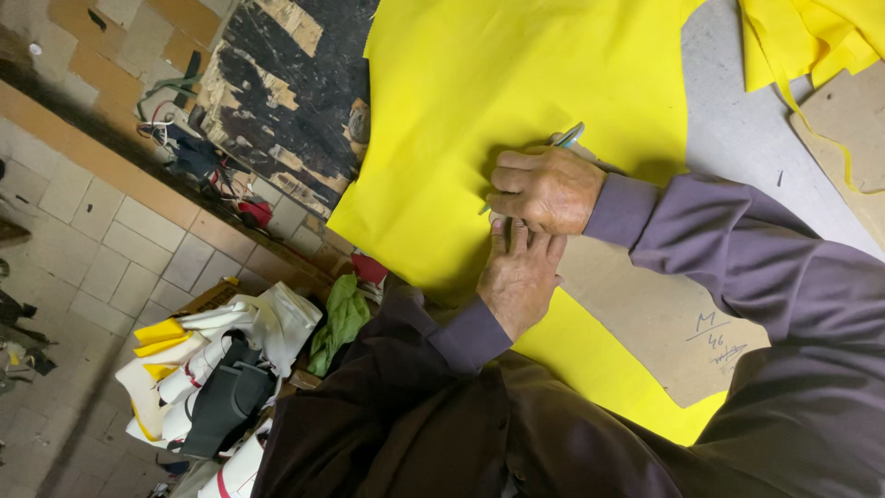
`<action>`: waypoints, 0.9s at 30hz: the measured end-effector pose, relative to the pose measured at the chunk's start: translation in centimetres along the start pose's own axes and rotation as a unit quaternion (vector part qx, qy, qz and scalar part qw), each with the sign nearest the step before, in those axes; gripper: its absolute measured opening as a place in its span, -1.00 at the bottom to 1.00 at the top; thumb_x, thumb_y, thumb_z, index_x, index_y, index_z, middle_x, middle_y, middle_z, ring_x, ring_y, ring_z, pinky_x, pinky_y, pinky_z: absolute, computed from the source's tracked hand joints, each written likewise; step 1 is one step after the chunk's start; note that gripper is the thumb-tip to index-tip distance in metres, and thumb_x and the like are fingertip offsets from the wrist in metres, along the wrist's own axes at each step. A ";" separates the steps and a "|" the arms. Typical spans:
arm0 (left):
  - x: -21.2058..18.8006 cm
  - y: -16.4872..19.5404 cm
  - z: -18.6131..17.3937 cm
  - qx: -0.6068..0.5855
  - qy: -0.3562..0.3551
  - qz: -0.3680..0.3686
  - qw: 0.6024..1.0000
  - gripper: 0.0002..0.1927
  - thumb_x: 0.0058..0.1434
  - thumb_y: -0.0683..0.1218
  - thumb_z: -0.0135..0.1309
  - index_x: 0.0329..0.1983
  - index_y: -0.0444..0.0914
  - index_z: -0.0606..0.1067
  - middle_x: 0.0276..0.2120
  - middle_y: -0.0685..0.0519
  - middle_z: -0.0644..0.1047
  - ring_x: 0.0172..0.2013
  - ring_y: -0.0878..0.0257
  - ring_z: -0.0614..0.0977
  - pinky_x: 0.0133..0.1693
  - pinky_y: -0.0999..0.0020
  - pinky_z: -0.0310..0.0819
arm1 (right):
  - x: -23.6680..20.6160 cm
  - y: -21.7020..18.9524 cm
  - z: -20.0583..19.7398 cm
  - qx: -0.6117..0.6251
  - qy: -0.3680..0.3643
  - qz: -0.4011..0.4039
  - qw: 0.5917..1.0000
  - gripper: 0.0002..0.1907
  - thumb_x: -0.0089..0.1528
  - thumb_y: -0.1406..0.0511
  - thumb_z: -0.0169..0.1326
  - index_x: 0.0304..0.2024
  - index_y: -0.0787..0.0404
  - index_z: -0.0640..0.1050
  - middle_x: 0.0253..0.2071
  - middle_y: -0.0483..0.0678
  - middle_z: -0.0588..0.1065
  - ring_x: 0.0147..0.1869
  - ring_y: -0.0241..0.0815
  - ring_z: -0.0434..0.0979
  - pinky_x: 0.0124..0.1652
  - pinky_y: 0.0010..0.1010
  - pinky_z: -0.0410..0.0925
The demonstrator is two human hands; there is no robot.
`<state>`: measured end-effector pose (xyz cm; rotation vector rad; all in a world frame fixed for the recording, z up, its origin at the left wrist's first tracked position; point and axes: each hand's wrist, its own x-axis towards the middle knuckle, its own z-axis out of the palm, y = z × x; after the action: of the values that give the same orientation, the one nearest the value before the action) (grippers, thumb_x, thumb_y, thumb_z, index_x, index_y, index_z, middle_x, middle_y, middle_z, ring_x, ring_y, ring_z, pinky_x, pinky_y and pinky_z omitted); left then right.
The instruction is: The person lays out yellow fabric on a worktable, places a cardboard pattern on top, traces the outline with a pen, and cuts the fabric along the traced line using a rotary cutter. The process is repeated multiple times to produce several identical fabric pieces.
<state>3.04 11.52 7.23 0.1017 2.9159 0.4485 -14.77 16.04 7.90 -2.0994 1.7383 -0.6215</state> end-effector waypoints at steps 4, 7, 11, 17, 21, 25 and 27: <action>1.1 -0.1 -0.5 -0.004 -0.041 -0.002 0.999 -0.08 0.15 0.20 0.18 0.43 -0.34 0.14 0.36 -0.27 0.17 0.40 -0.26 0.18 0.21 -0.21 0.31 | -0.6 1.4 -0.5 0.007 -0.002 0.014 1.000 -0.59 -0.16 0.34 0.25 -0.24 0.36 0.65 -0.33 0.00 0.45 -0.13 -0.01 0.50 -0.32 -0.23 0.47; 1.8 -0.3 -0.9 0.026 -0.081 0.011 0.996 -0.12 0.16 0.09 0.14 0.47 -0.32 0.12 0.46 -0.27 0.03 0.42 -0.34 0.06 0.18 -0.15 0.33 | -1.3 2.8 -1.4 -0.019 0.009 0.018 1.000 -0.61 -0.14 0.37 0.25 -0.23 0.35 0.65 -0.32 0.00 0.45 -0.14 -0.01 0.49 -0.30 -0.21 0.46; 2.4 -0.5 -1.6 0.045 -0.067 0.002 0.997 -0.21 0.21 0.07 0.08 0.48 -0.22 0.16 0.50 -0.20 -0.02 0.42 -0.40 0.04 0.22 -0.23 0.30 | -2.8 4.7 -3.4 -0.045 0.011 0.039 0.998 -0.58 -0.18 0.43 0.22 -0.23 0.36 0.65 -0.34 0.01 0.45 -0.15 0.00 0.49 -0.32 -0.21 0.45; 3.4 -0.4 -2.7 0.011 -0.068 0.000 0.998 -0.15 0.17 0.12 0.12 0.49 -0.21 0.14 0.49 -0.25 -0.03 0.39 -0.46 0.04 0.21 -0.35 0.27 | -5.7 7.7 -6.1 -0.086 0.019 0.073 0.993 -0.54 -0.17 0.46 0.19 -0.16 0.38 0.65 -0.32 0.00 0.45 -0.12 0.01 0.48 -0.28 -0.20 0.45; 4.1 -0.2 -3.7 0.006 -0.080 -0.001 0.997 -0.01 0.09 0.17 0.21 0.50 -0.28 0.10 0.48 -0.30 -0.04 0.39 -0.44 0.05 0.16 -0.33 0.29 | -6.4 8.0 -6.5 -0.101 0.039 0.081 0.991 -0.62 -0.10 0.47 0.21 -0.19 0.31 0.65 -0.30 0.00 0.45 -0.10 0.02 0.47 -0.24 -0.19 0.45; 4.9 -0.2 -4.1 -0.025 -0.135 -0.019 0.990 0.25 -0.07 0.27 0.32 0.51 -0.46 0.03 0.50 -0.37 -0.07 0.44 -0.32 0.06 0.16 -0.06 0.30 | -7.1 3.4 -5.3 -0.120 0.156 0.223 0.955 -0.72 -0.04 0.49 0.22 -0.25 0.27 0.65 -0.30 0.03 0.49 -0.12 0.05 0.49 -0.23 -0.16 0.42; 5.3 -0.2 -3.7 -0.030 -0.101 -0.018 0.994 0.32 -0.07 0.35 0.31 0.49 -0.55 0.02 0.50 -0.42 -0.06 0.39 -0.31 0.12 0.25 -0.04 0.21 | -7.3 -0.7 -3.0 -0.097 0.308 0.331 0.887 -0.82 0.09 0.50 0.25 -0.24 0.25 0.65 -0.30 0.04 0.49 -0.15 0.05 0.48 -0.19 -0.16 0.41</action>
<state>-2.84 10.76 9.70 0.0801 2.6994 0.4891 -16.94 23.34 10.00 -1.2926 2.7716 -0.9807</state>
